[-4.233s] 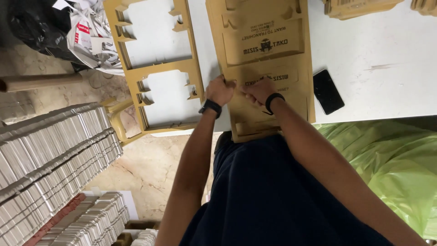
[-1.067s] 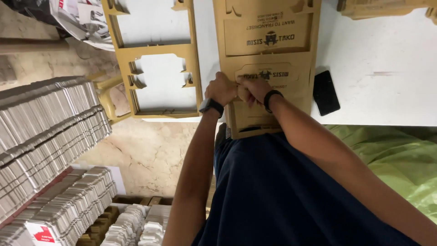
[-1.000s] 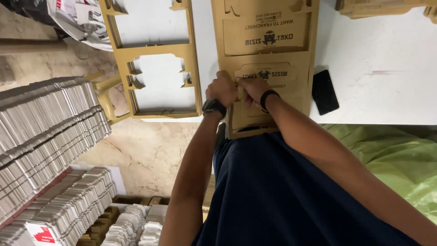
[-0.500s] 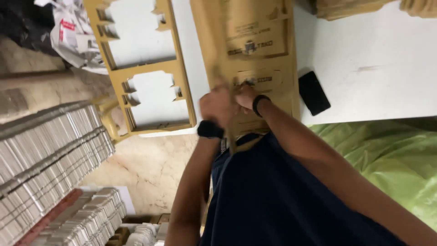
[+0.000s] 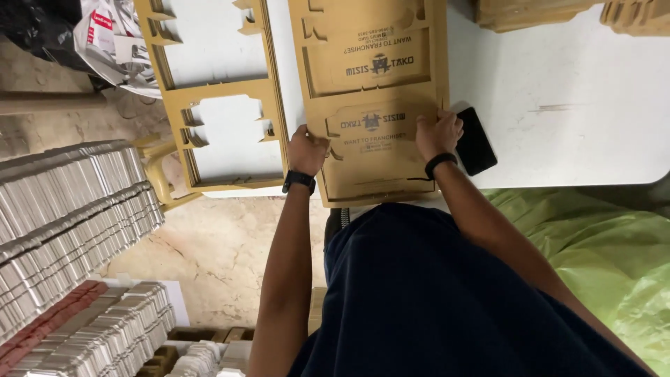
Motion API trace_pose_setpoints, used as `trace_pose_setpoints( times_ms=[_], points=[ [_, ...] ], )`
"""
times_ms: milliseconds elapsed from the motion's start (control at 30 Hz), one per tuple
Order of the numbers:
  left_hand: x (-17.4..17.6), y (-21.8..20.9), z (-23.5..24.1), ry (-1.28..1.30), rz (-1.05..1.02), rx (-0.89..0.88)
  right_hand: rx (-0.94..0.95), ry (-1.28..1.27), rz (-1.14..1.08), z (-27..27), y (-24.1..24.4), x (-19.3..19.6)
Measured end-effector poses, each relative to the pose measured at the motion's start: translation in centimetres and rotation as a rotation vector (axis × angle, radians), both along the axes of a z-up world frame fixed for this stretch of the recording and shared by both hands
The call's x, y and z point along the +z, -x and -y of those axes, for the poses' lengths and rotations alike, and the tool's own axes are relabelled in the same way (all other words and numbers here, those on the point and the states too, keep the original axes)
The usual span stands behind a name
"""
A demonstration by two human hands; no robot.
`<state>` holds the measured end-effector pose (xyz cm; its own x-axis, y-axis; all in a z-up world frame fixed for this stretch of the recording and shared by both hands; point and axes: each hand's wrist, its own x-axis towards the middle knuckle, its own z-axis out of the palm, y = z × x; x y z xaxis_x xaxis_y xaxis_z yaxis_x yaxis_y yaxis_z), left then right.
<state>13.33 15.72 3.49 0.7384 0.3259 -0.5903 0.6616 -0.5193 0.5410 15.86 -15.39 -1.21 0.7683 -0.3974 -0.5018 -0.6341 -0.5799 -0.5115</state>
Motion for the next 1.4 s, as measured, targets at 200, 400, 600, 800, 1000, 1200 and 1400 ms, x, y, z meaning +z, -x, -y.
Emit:
trace_pose_setpoints(
  times_ms=[200, 400, 600, 800, 1000, 1200, 1400],
  points=[
    [0.7, 0.3, 0.9, 0.007, -0.015, 0.096, 0.027, -0.252, -0.115, 2.8, -3.1, 0.2],
    [5.4, -2.1, 12.9, -0.460, 0.678, 0.010, 0.140, -0.262, -0.032, 3.6, -4.0, 4.7],
    [4.2, -4.9, 18.3, -0.316, 0.035, 0.036, 0.299, -0.067, -0.005, 3.2, -4.6, 4.8],
    [6.4, -5.7, 17.2, -0.194, -0.155, 0.008, 0.517, -0.132, 0.060, 2.2, -4.1, 6.8],
    [6.6, -5.8, 16.7, -0.088, -0.170, 0.043, 0.627, -0.143, -0.280, 1.0, -8.5, 9.4],
    [1.4, -6.1, 19.5, -0.558, -0.281, 0.031, 0.992, 0.119, 0.388, 1.7, -4.4, 5.9],
    [2.0, -6.3, 18.4, -0.684, -0.249, 0.057, 0.812, -0.091, 0.275, 3.3, -4.3, 5.4]
  ],
)
